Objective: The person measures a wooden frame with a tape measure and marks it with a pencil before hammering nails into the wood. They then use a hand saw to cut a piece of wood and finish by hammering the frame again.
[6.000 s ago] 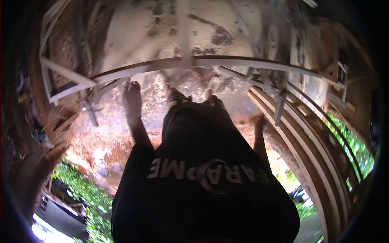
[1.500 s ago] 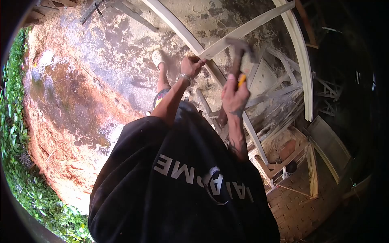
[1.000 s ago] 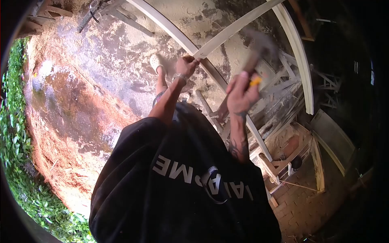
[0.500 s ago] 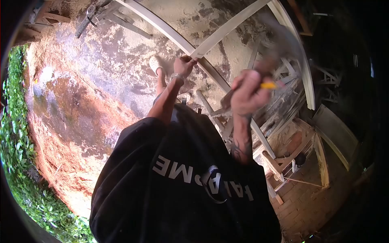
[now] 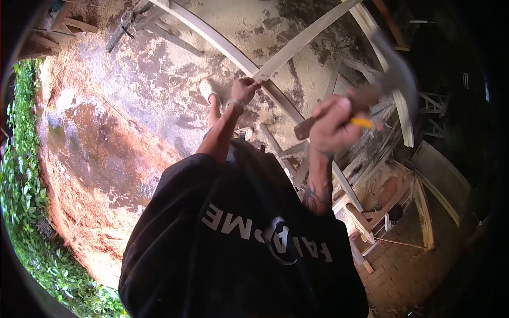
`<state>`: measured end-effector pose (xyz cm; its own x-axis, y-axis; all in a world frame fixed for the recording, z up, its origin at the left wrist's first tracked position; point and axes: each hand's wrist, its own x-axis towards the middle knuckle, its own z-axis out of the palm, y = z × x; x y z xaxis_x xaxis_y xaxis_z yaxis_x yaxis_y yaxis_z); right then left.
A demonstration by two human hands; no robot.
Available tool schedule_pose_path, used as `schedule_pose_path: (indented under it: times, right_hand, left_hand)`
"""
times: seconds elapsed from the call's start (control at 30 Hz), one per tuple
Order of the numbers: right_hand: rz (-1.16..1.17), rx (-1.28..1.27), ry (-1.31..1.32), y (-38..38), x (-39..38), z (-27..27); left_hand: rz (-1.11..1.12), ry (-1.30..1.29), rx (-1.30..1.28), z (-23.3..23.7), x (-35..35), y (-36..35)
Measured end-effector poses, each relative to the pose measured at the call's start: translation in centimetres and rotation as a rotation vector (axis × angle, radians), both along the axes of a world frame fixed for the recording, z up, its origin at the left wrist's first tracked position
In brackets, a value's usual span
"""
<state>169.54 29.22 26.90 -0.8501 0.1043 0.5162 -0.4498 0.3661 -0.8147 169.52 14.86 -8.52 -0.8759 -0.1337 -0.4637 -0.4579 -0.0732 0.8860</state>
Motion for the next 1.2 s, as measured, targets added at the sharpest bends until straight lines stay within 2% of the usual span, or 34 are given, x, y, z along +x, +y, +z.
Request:
schedule_pose_path:
  times: [0.07, 0.1, 0.17, 0.2, 0.23, 0.27, 0.3, 0.33, 0.37, 0.4, 0.43, 0.5, 0.53, 0.6, 0.63, 0.67, 0.7, 0.77, 0.8, 0.83, 0.9, 0.93, 1.03, 1.07, 1.13, 1.17, 1.2]
  right_hand:
    - [0.025, 0.118, 0.226, 1.1, -0.1, -2.7]
    - [-0.033, 0.237, 0.273, 0.4, 0.6, -5.9]
    - [-0.001, 0.395, -0.259, 0.9, 4.2, -14.3]
    - [0.013, 0.617, -0.657, 0.3, 4.2, -15.4]
    - [-0.065, 0.572, -0.809, 0.8, 4.0, -17.6]
    - [-0.141, 0.489, -0.702, 1.1, 3.6, -17.3]
    - [-0.205, 0.399, -0.586, 1.2, 2.8, -17.0]
    - [-0.26, 0.457, -0.586, 0.3, 2.3, -12.4]
    - [-0.29, 0.44, -0.464, 0.3, 2.0, -9.3]
    - [-0.221, 0.249, -0.427, 0.1, 1.8, -5.7]
    - [-0.216, 0.253, -0.204, 0.6, 1.7, -4.0]
    - [-0.164, 0.141, 0.151, -0.8, 1.5, 0.3]
    - [-0.038, 0.193, 0.127, 2.0, 2.8, -3.2]
    - [-0.048, 0.35, 0.246, -0.7, 3.7, -1.6]
    - [-0.107, 0.348, 0.162, -1.1, 4.4, -6.7]
    - [-0.042, 0.416, -0.333, -0.4, 4.7, -10.8]
    - [0.029, 0.608, -0.821, 0.1, 5.1, -14.9]
    - [-0.089, 0.593, -0.573, 0.8, 4.7, -17.8]
    - [-0.073, 0.432, -0.603, 0.6, 3.8, -15.5]
    - [-0.15, 0.489, -0.638, 0.0, 3.4, -12.5]
    - [-0.201, 0.368, -0.324, -0.6, 3.0, -7.9]
    - [-0.229, 0.361, -0.163, -0.1, 2.8, -7.9]
    - [-0.079, 0.302, 0.01, 0.4, 3.6, -8.7]
    - [-0.05, 0.426, 0.016, 1.6, 4.1, -13.5]
    - [-0.008, 0.478, -0.426, 1.0, 5.2, -16.5]
    - [0.024, 0.763, -0.764, 1.0, 4.7, -17.3]
    - [-0.02, 0.655, -0.719, 1.0, 4.9, -17.2]
  left_hand:
    - [0.009, -0.014, 0.06, 0.7, 0.1, -0.1]
    - [0.01, -0.031, 0.09, 1.9, 0.1, -0.3]
    - [-0.042, -0.013, 0.087, 4.9, 0.4, -1.1]
    - [-0.096, 0.02, 0.056, 6.7, 0.9, -1.8]
    - [-0.145, 0.054, 0.023, 7.8, 1.2, -2.7]
    - [-0.133, 0.115, 0.196, -0.9, 2.0, -3.1]
    - [-0.249, 0.068, -0.114, 4.7, 2.7, -5.1]
    - [-0.224, 0.135, -0.14, 1.7, 3.5, -6.6]
    - [-0.212, 0.185, -0.148, 0.0, 5.9, -7.5]
    - [-0.263, -0.006, -0.29, -1.4, 8.3, -8.7]
    - [-0.307, -0.181, -0.439, -0.7, 9.2, -10.3]
    - [-0.186, -0.392, -0.392, -4.5, 13.4, -12.8]
    - [-0.191, -0.455, -0.415, -4.3, 14.8, -13.9]
    - [-0.178, -0.565, -0.415, -4.8, 17.9, -15.3]
    - [-0.162, -0.606, -0.393, -5.9, 19.2, -15.7]
    - [-0.174, -0.651, -0.384, -6.1, 20.0, -15.9]
    - [-0.442, -0.496, -0.52, -9.8, 21.5, -16.6]
    - [-0.866, -0.072, -0.901, -16.6, 24.4, -17.9]
    - [-0.383, -0.451, -0.478, -12.7, 23.2, -17.5]
    - [-0.305, -0.328, -0.555, -10.3, 23.3, -17.2]
    - [-0.064, -0.497, -0.393, -6.3, 22.7, -16.4]
    - [-0.09, -0.488, -0.439, -5.1, 22.6, -16.4]
    - [0.007, -0.67, -0.255, -5.1, 23.0, -16.7]
    - [0.035, -0.681, -0.22, -5.2, 23.1, -16.6]
    - [0.034, -0.735, -0.181, -4.8, 22.5, -16.2]
    - [0.036, -0.762, -0.16, -4.7, 22.3, -16.1]
    - [-0.203, -0.593, -0.313, -10.0, 23.7, -17.2]
